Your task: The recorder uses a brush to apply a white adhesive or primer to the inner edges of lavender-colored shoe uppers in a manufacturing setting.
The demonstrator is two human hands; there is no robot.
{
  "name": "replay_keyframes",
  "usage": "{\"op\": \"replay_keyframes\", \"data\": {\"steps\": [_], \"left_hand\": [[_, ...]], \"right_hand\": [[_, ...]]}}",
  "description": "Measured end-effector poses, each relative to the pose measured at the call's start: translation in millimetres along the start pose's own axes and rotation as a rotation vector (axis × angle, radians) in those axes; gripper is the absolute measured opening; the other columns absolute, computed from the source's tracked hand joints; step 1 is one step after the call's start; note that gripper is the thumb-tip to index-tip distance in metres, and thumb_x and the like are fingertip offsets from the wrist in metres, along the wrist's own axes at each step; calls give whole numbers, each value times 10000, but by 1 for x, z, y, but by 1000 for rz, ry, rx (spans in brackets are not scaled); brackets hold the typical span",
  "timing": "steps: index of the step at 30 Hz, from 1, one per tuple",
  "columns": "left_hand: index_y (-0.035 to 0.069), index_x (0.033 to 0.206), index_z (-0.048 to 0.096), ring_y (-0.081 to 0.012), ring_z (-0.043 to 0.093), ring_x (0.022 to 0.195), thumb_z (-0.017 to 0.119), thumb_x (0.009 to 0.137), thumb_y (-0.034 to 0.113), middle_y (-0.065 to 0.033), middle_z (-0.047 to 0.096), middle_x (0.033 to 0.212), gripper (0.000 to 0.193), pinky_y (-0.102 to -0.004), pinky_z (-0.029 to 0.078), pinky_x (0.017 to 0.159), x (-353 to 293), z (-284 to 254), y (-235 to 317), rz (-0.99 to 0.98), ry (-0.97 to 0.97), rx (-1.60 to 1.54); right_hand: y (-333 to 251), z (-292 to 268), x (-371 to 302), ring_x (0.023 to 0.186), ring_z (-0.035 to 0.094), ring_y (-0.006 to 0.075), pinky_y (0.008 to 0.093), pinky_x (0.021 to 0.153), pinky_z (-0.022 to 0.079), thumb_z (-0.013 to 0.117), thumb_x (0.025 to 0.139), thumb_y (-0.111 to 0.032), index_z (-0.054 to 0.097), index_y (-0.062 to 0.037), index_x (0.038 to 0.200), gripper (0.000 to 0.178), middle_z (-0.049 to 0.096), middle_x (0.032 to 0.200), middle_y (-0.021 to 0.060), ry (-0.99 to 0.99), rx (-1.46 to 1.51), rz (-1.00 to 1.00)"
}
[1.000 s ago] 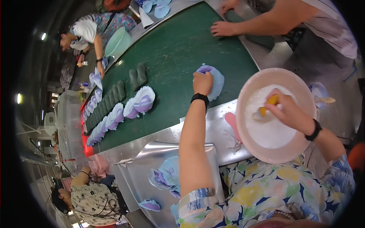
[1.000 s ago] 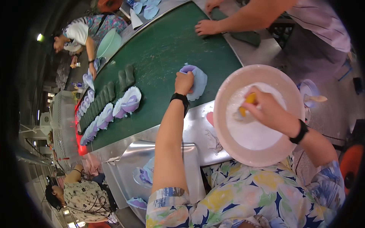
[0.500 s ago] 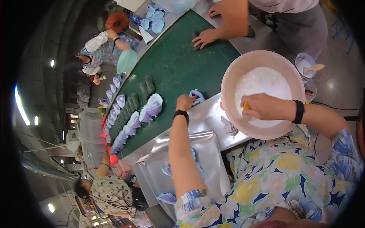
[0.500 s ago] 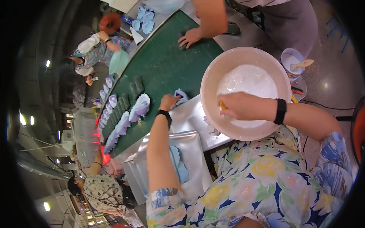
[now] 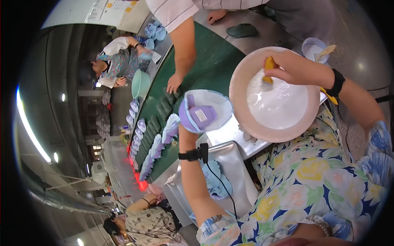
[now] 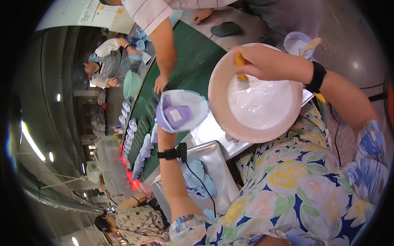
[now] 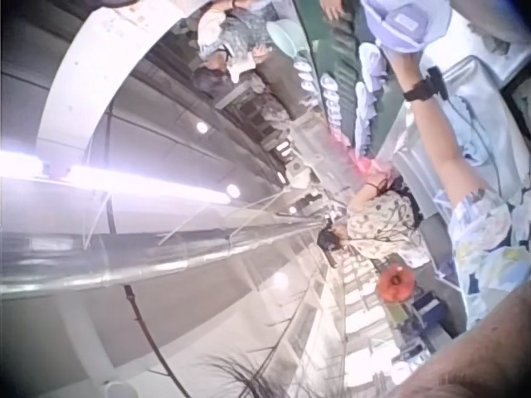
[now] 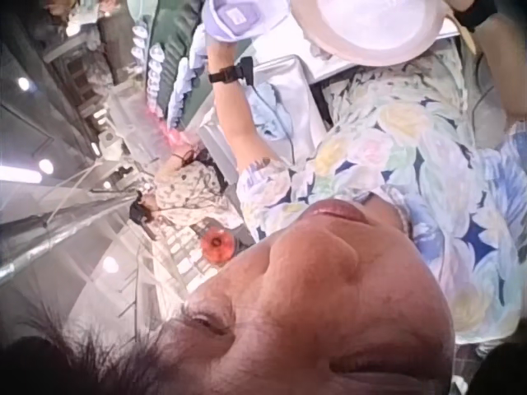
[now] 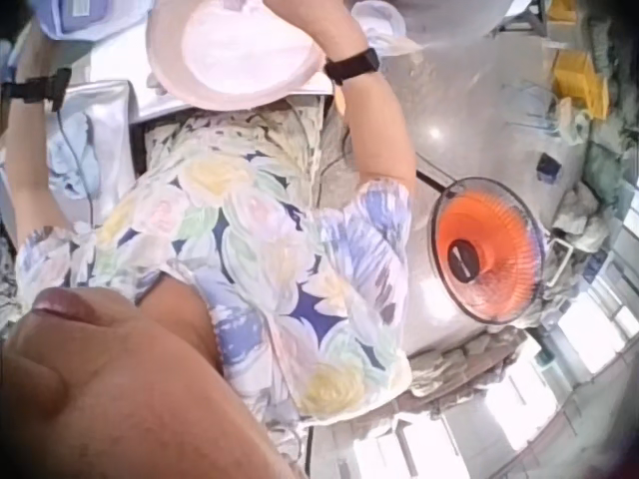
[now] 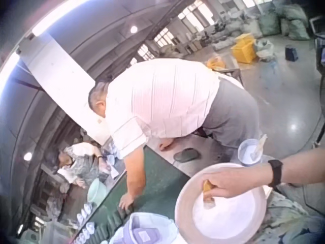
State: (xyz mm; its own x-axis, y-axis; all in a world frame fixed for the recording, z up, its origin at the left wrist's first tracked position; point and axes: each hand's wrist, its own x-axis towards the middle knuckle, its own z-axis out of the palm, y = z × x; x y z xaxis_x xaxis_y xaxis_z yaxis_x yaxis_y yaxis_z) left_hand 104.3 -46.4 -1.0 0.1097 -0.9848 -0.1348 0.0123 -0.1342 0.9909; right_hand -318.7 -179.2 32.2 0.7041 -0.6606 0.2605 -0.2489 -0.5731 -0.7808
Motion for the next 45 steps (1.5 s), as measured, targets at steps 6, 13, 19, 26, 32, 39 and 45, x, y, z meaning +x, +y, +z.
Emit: {"op": "replay_keyframes", "data": {"steps": [6,13,19,26,32,39,45], "left_hand": [[77,1399,498,-187,646,1071,533,1023,246,-56,625,1236,414,-351,571,924,0,78,2,-182,-26,-111],[60,1317,525,-139,647,982,580,1001,271,-31,616,1130,384,-303,582,840,-5,120,3,57,154,-445],[39,1469,376,-210,479,1311,704,913,143,-93,475,1421,655,-380,411,1109,-9,117,-36,577,205,515],[9,1453,378,-266,471,1331,830,793,136,-142,466,1449,811,-385,398,1095,-4,98,-68,872,401,919],[-29,1372,456,-288,597,1183,639,955,218,-164,545,1356,517,-417,518,991,1,102,-58,877,614,593],[30,1366,500,-276,606,1175,546,998,254,-135,579,1337,433,-468,536,984,-4,70,-45,165,289,89],[104,1383,493,-292,584,1208,512,1016,260,-124,573,1346,399,-465,511,1023,-25,122,-54,-193,-137,-521]], "right_hand": [[-35,-16,20,789,669,291,358,693,501,631,964,-227,552,-55,1083,224,686,901,128,127,162,-210],[-28,-14,13,666,641,304,382,616,480,687,923,-270,524,-23,942,296,644,748,160,241,94,-98],[-19,5,-3,558,610,192,300,511,443,706,913,-259,545,-10,915,296,618,661,132,422,123,135],[-26,36,-7,610,642,246,335,571,499,679,903,-300,573,49,884,364,671,772,186,445,428,298],[-39,38,-15,619,635,157,268,566,499,671,926,-314,581,40,923,365,664,769,117,346,714,434],[-23,23,-25,680,660,170,288,626,509,692,933,-252,575,-12,991,273,666,788,107,434,435,8],[-27,26,-27,882,667,236,325,764,529,720,914,-187,597,-68,1034,208,672,977,77,317,304,-369]]}}
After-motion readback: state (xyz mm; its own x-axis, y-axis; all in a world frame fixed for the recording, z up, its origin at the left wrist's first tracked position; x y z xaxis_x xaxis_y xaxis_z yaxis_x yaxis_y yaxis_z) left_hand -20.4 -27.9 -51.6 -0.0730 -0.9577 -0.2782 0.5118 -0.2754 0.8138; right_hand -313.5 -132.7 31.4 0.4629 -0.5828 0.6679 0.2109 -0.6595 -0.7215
